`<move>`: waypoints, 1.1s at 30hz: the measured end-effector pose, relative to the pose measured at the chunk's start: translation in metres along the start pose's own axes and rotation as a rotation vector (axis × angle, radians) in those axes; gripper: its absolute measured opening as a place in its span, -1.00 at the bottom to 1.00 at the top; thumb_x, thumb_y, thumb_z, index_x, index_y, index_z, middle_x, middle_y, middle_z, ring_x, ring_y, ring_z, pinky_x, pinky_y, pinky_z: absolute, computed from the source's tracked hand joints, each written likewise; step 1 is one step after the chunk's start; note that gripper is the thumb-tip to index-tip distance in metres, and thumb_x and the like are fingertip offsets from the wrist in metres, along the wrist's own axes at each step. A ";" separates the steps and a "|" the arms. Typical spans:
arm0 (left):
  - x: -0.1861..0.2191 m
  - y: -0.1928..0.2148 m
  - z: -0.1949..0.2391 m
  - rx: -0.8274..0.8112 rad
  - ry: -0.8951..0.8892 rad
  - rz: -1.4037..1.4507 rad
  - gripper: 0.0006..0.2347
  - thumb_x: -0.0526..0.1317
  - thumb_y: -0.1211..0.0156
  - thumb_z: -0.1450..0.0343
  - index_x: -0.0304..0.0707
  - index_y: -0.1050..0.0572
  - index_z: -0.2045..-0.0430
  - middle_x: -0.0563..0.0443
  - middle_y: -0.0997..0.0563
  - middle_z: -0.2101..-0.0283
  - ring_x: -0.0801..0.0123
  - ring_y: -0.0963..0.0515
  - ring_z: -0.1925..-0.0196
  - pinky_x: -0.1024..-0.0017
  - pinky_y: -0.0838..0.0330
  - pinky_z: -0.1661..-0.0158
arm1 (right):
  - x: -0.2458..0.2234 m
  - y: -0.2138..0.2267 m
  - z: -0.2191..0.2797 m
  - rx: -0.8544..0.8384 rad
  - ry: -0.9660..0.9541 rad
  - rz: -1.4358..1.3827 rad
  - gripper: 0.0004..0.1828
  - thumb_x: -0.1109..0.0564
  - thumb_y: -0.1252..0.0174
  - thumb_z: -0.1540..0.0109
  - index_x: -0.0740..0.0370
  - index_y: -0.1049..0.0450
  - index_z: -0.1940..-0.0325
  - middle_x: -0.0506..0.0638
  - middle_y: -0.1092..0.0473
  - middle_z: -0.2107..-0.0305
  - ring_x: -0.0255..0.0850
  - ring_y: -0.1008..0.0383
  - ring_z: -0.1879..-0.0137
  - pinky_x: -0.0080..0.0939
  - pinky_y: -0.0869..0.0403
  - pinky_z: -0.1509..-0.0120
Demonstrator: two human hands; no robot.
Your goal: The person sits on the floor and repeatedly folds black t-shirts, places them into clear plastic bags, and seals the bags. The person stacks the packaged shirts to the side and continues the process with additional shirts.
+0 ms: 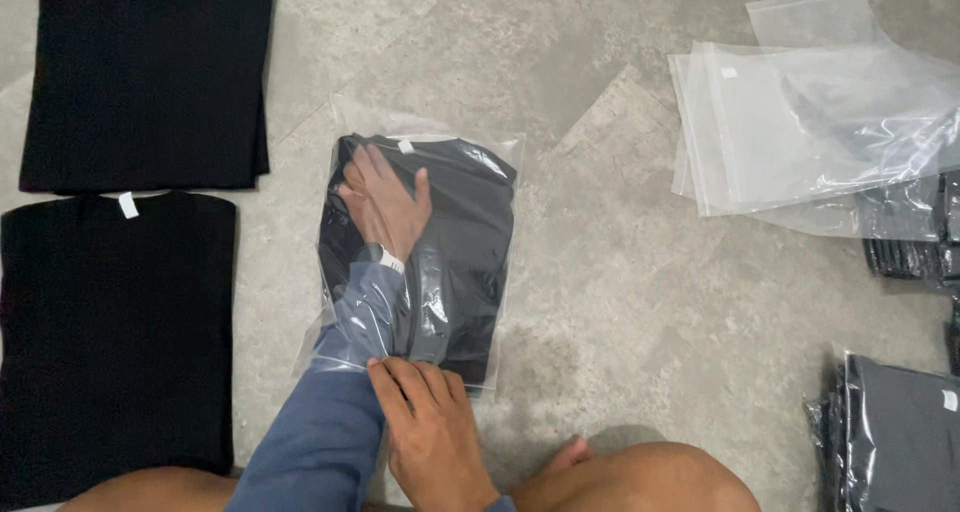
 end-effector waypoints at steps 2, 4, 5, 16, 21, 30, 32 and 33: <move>0.003 0.008 0.002 -0.039 0.023 -0.019 -0.29 0.25 0.32 -0.53 -0.58 -0.32 -0.22 -0.41 -0.38 -0.22 -0.14 -0.33 -0.19 -0.06 -0.22 -0.08 | 0.000 0.002 -0.001 0.031 -0.009 0.030 -0.48 0.44 0.03 -0.15 0.32 -0.41 -0.20 0.09 -0.39 -0.01 -0.01 -0.38 0.00 0.02 -0.36 -0.01; 0.008 0.003 0.007 -0.083 0.045 -0.035 -0.28 0.29 0.20 -0.50 -0.54 -0.31 -0.24 -0.45 -0.37 -0.26 -0.23 -0.25 -0.34 -0.15 -0.13 -0.21 | 0.002 0.001 0.001 0.058 -0.023 0.062 -0.52 0.43 0.05 -0.19 0.30 -0.43 -0.19 0.09 -0.39 0.03 0.00 -0.38 0.04 0.03 -0.34 0.01; 0.005 -0.002 0.011 -0.047 0.146 0.046 -0.16 0.46 0.27 -0.40 -0.28 -0.12 -0.38 -0.21 -0.07 -0.41 0.01 -0.02 -0.48 -0.03 0.12 -0.36 | 0.003 -0.001 0.003 0.068 -0.043 0.111 -0.51 0.41 0.03 -0.18 0.26 -0.43 -0.19 0.12 -0.38 0.02 0.01 -0.39 0.00 0.06 -0.34 -0.01; 0.021 0.018 0.048 -0.100 -0.072 0.060 -0.30 0.24 0.65 -0.55 -0.32 -0.02 -0.46 -0.43 0.06 -0.49 -0.18 0.01 -0.54 -0.13 0.17 -0.43 | 0.005 -0.002 0.001 0.004 -0.045 0.088 -0.39 0.29 -0.12 -0.07 0.28 -0.39 -0.24 0.12 -0.35 0.05 0.05 -0.34 0.02 0.08 -0.32 0.00; 0.037 0.018 0.081 -0.319 0.000 0.105 -0.03 0.55 0.43 -0.34 -0.28 0.09 -0.48 -0.53 0.27 -0.49 -0.35 0.33 -0.52 -0.35 0.41 -0.37 | 0.010 -0.030 0.015 -0.141 -0.074 0.119 -0.34 0.45 -0.06 -0.12 0.21 -0.35 -0.32 0.26 -0.29 0.01 0.17 -0.32 0.02 0.15 -0.33 0.06; 0.052 0.012 0.046 -0.195 -0.036 0.278 -0.14 0.47 0.32 -0.39 -0.19 -0.07 -0.46 -0.50 0.07 -0.48 -0.32 0.11 -0.52 -0.27 0.24 -0.39 | 0.006 -0.004 0.004 0.039 0.008 0.144 -0.61 0.35 0.04 -0.25 0.24 -0.40 -0.16 0.17 -0.29 0.22 0.04 -0.25 0.25 0.05 -0.24 0.16; 0.052 0.004 0.038 -0.210 -0.066 0.230 -0.13 0.48 0.36 -0.40 -0.23 -0.06 -0.46 -0.54 0.06 -0.46 -0.35 0.08 -0.50 -0.25 0.18 -0.38 | 0.006 0.000 0.001 0.059 0.006 0.111 -0.57 0.37 0.05 -0.25 0.25 -0.42 -0.19 0.19 -0.32 0.19 0.05 -0.28 0.20 0.06 -0.26 0.12; 0.053 0.000 0.036 -0.227 -0.101 0.176 -0.12 0.48 0.39 -0.41 -0.26 -0.05 -0.46 -0.57 0.05 -0.45 -0.38 0.06 -0.49 -0.22 0.12 -0.38 | 0.005 0.003 0.000 0.082 0.000 0.071 -0.54 0.40 0.06 -0.25 0.26 -0.43 -0.22 0.21 -0.34 0.16 0.07 -0.31 0.15 0.07 -0.27 0.09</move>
Point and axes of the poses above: each hand's wrist, its own z-axis away from the middle knuckle, its own y-axis out of the back of the hand, x = y × z, the point moved 6 cm from there along -z, towards the middle knuckle
